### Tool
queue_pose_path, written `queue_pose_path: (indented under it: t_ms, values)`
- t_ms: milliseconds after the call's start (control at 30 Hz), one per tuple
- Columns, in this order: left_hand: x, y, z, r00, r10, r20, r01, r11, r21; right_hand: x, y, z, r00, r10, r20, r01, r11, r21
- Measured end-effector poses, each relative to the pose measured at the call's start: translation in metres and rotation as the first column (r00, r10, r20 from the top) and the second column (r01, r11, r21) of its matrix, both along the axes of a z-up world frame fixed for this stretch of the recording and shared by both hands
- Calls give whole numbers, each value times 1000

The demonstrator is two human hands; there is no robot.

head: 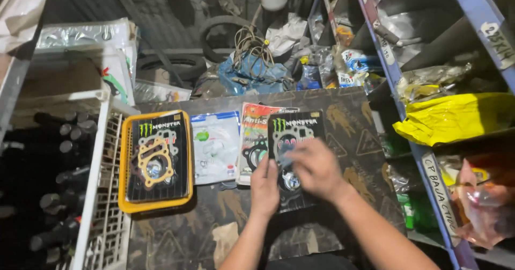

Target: Cleaning motorcycle engine gaskets using a cloth.

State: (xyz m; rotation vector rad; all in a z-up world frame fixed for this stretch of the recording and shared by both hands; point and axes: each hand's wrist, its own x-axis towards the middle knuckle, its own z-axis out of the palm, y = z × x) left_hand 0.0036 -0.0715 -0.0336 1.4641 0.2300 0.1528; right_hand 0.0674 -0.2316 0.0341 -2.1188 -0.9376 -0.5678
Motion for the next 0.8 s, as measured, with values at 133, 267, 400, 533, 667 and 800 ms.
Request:
queue_pose_path:
  t_ms: [133,267,400,533,667,800]
  values:
    - [4,1,3,995,95,24,-94,994,-50,-6,-10,5,971,237,-25,-238,970,-51]
    - [-6,-2,7,996,84,33,-82,995,-62,9,-9,-5,992,126,28,-125,991,-54]
    - [5,33,21,991,100,87,-96,994,-52,-21,26,21,970,239,-38,-240,971,-20]
    - [2,54,16,999,24,34,-23,999,-23,3,16,-7,998,51,-31,-54,992,-114]
    - [6,77,34,1000,-20,21,21,999,-44,-18,58,6,1000,-16,-22,14,995,-95]
    - [7,104,36,995,-98,-18,97,995,-26,-21,54,-16,997,-36,-64,28,994,-109]
